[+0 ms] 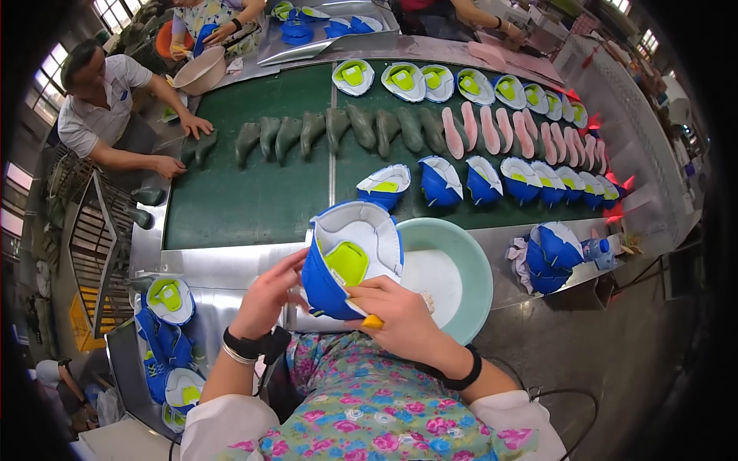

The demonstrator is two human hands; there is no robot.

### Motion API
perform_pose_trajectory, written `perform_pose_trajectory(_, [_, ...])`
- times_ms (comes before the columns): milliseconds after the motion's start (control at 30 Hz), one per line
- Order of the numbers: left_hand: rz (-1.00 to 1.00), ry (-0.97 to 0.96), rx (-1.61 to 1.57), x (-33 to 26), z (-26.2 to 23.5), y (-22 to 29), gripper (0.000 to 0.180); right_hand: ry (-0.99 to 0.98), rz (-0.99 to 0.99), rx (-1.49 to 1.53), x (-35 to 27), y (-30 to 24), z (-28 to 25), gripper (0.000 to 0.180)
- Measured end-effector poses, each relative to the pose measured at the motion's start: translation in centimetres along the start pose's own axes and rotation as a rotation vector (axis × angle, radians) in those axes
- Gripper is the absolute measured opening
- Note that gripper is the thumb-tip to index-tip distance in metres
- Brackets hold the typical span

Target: Applying glue with a brush to the interior and edges of shoe uppers at a workstation.

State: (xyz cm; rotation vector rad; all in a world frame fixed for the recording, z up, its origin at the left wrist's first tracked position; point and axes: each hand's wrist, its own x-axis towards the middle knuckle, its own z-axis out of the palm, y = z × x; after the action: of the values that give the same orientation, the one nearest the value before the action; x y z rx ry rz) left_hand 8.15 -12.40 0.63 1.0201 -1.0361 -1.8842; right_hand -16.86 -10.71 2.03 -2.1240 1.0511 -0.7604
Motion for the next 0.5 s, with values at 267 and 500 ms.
perform_pose_trajectory(267, [0.352, 0.199, 0.239, -3.3, 5.6, -4.3, 0.089, -0.178, -0.019, 0.418, -2.4, -0.5, -0.4, 0.028])
perform_pose_trajectory(500, [-0.138, 0.042, 0.386, -10.8, 3.3, -10.4, 0.046, 0.428, 0.757, 0.094, -7.4, 11.5, -1.2, 0.026])
